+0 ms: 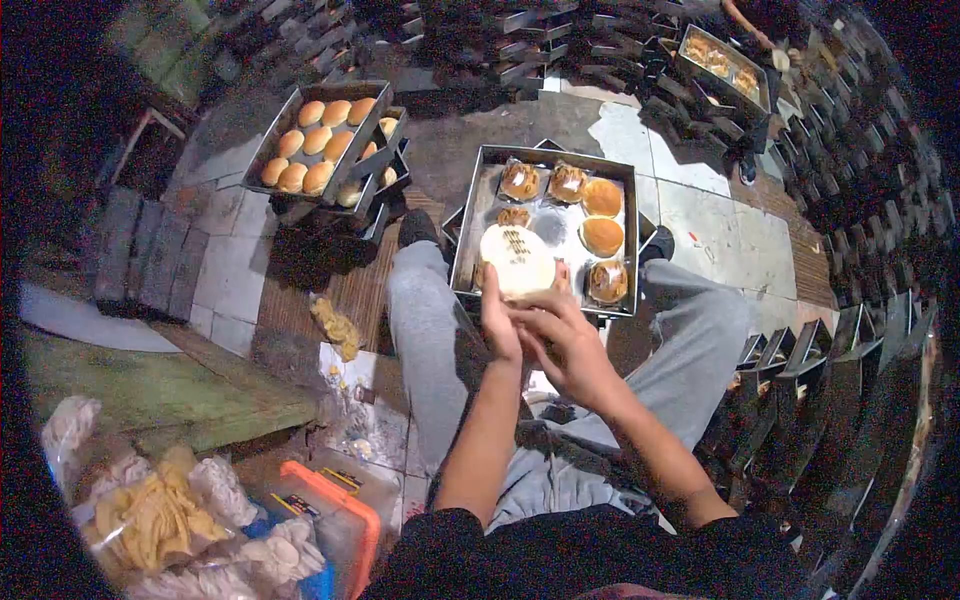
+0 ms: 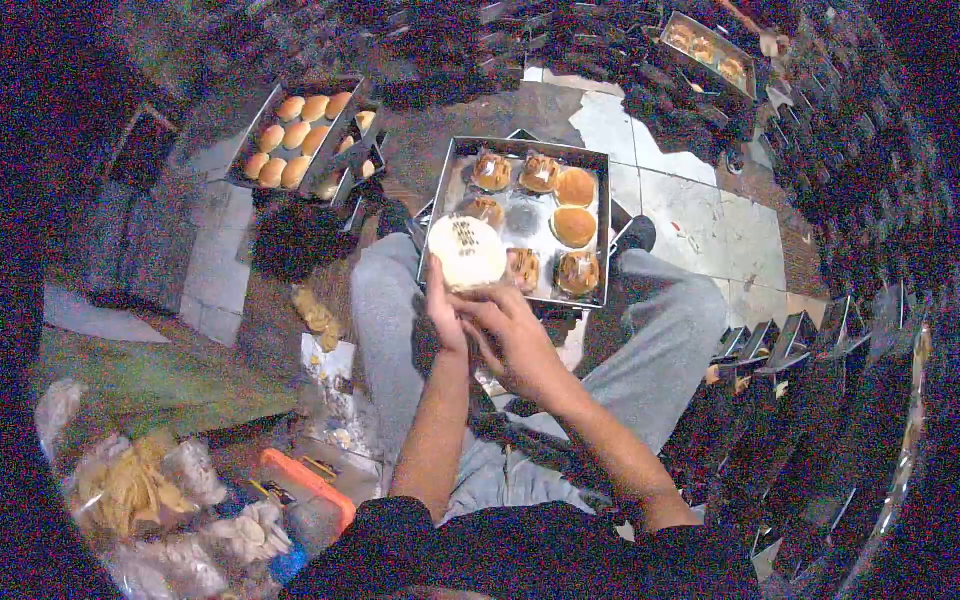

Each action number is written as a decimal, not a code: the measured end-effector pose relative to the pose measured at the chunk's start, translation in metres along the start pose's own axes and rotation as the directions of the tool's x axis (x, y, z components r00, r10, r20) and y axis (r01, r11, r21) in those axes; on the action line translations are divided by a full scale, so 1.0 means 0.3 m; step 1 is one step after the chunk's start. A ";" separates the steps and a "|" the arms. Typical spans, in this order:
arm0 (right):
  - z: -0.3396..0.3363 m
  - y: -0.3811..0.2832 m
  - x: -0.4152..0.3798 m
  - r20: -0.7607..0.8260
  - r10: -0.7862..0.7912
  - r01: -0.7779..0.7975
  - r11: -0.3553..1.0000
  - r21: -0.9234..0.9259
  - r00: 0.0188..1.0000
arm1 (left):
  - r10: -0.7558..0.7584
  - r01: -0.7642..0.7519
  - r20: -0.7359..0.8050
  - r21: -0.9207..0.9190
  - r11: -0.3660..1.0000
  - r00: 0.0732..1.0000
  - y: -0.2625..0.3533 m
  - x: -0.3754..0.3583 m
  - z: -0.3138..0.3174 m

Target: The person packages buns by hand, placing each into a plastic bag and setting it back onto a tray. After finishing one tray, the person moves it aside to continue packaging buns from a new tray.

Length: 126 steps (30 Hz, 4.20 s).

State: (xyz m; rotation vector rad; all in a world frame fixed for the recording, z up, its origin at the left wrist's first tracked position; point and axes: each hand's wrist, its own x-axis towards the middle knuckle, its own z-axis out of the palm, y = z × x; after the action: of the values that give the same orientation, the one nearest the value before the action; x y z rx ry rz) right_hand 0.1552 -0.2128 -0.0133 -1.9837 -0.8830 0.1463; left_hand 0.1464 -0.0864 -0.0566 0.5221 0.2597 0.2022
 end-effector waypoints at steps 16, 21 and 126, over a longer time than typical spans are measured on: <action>0.004 -0.100 -0.032 0.450 -0.173 -0.009 0.927 0.374 0.876 | 0.289 -0.293 -0.149 -0.006 0.956 0.946 0.118 -0.044 -0.080; 0.014 -0.057 -0.016 0.301 -0.057 -0.018 0.971 0.239 0.952 | 0.257 -0.269 -0.096 -0.155 0.951 0.962 0.281 -0.128 -0.043; 0.156 0.058 -0.025 -0.117 0.103 -0.065 0.954 0.293 0.988 | -0.212 0.236 -0.104 0.428 0.873 0.972 0.012 0.039 -0.055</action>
State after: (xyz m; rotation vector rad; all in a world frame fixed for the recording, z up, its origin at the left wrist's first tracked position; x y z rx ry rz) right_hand 0.1386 -0.1899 -0.0552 -1.7361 -0.6524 0.1807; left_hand 0.1522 -0.0725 -0.0709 0.9293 0.4209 -0.0753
